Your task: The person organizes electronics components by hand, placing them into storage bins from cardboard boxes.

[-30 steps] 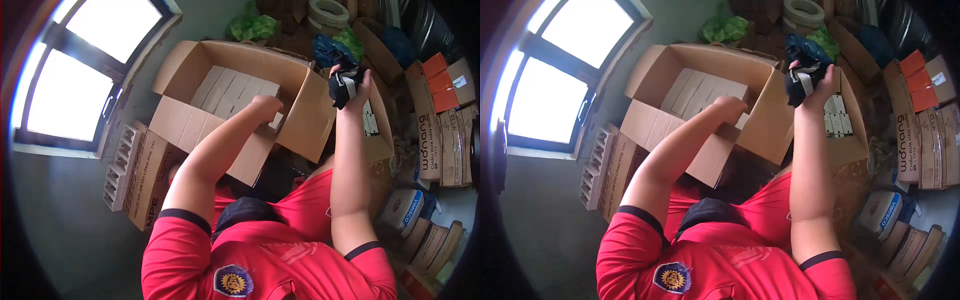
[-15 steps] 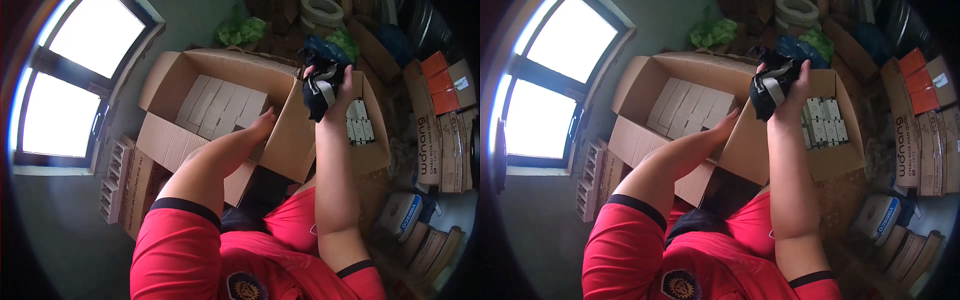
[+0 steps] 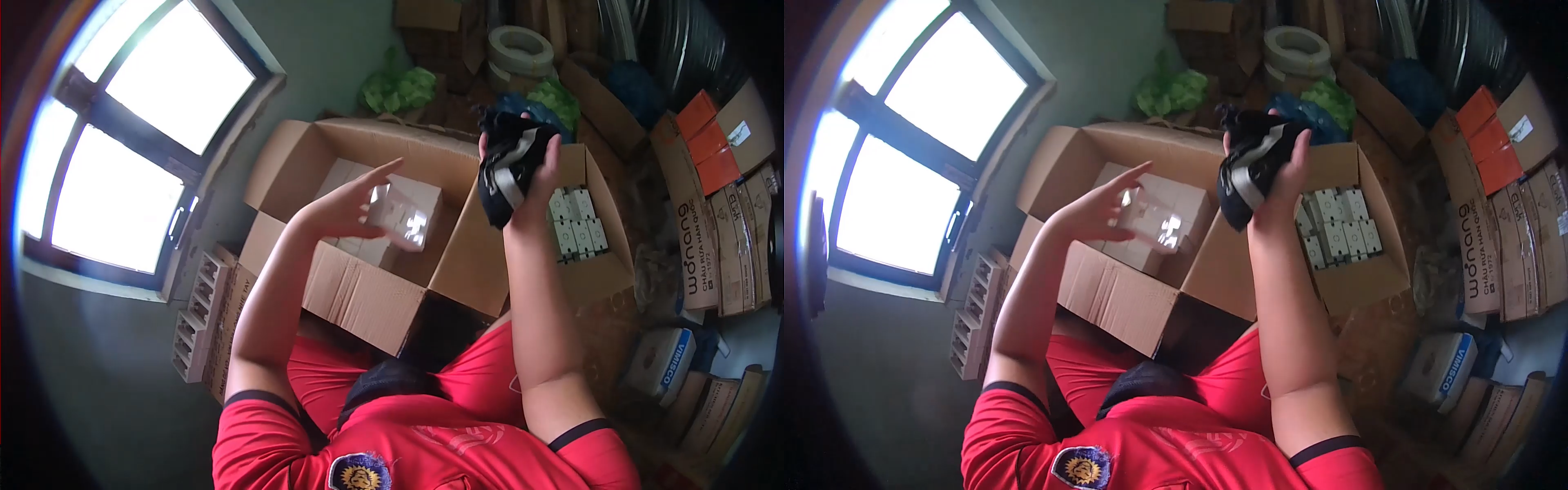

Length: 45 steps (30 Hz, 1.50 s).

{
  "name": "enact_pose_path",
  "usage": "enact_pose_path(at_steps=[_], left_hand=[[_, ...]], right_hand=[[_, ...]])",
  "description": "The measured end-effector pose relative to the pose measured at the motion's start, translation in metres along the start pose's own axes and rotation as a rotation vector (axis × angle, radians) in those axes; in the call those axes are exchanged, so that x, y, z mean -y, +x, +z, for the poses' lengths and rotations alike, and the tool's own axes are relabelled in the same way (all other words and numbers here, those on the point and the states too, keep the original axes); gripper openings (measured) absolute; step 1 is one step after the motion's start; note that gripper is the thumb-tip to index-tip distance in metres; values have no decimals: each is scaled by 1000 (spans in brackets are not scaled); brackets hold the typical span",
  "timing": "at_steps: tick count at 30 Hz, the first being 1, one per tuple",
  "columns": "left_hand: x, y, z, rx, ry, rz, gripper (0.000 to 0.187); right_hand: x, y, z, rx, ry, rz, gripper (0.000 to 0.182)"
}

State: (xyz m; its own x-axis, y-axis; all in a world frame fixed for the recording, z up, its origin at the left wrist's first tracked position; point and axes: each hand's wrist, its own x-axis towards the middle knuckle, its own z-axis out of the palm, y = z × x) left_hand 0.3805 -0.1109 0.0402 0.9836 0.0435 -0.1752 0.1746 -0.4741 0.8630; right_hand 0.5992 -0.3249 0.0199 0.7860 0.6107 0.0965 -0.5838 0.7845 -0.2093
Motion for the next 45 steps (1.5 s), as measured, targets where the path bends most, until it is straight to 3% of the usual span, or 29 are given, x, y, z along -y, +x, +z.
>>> enact_pose_path(at_steps=[3, 6, 7, 10, 12, 15, 18, 19, 22, 23, 26, 28, 31, 32, 34, 37, 40, 41, 43, 45], left_hand=[[-44, -60, -8, -3, -500, 101, 126], [-34, -86, 9, 2, -834, 342, 132], [-39, -90, 22, -72, -935, 382, 131], [-45, -90, 60, -285, -1194, 424, 110], [-33, -89, 82, -494, -1144, 283, 75], [-40, -88, 116, -924, -778, 85, 57], [-43, -101, 117, -985, -713, -34, 44], [-50, -106, 114, -980, -590, -93, 34], [-23, -112, 112, -993, 58, 103, 26], [-55, -121, 110, -913, -196, -111, 25], [-54, -137, 95, -839, -38, -68, 24], [-52, -146, 92, -747, 19, -40, 29], [-50, -147, 93, -565, -319, -228, 37], [-45, -142, 95, -593, -142, -92, 36], [-61, -150, 88, -525, -280, -215, 36], [-84, -156, 76, -448, -209, -276, 41], [-76, -159, 72, -440, -335, -168, 64], [-66, -154, 75, -483, -404, -43, 68], [-62, -151, 74, -492, -492, 22, 62], [-68, -147, 75, -516, -493, 61, 55]], right_hand=[[-16, -21, 27, 95, -39, 107, 63], [-44, -49, 40, 242, -8, 291, 68], [-57, -62, 45, 206, -77, 322, 68], [-98, -97, 37, 148, -100, 394, 67], [-111, -108, 28, 176, -172, 369, 63], [-111, -117, 28, 173, -202, 358, 59], [-116, -119, 31, 190, -259, 340, 59], [-117, -122, 32, 208, -256, 351, 59], [-115, -130, 34, 226, -257, 371, 62], [-114, -128, 29, 239, -292, 351, 63], [-106, -122, 30, 297, -384, 208, 65], [-93, -114, 35, 602, -603, 94, 72], [-71, -120, 73, 1067, -1074, 180, 78], [-75, -123, 81, 1255, -1195, 51, 78], [-77, -124, 81, 1241, -1229, 22, 78], [-87, -126, 78, 1188, -1240, -76, 78], [-94, -136, 80, 1060, -1240, -173, 64], [-94, -138, 79, 1014, -1242, -182, 59], [-99, -139, 78, 925, -1222, -286, 42], [-102, -133, 70, 895, -1226, -370, 40]])
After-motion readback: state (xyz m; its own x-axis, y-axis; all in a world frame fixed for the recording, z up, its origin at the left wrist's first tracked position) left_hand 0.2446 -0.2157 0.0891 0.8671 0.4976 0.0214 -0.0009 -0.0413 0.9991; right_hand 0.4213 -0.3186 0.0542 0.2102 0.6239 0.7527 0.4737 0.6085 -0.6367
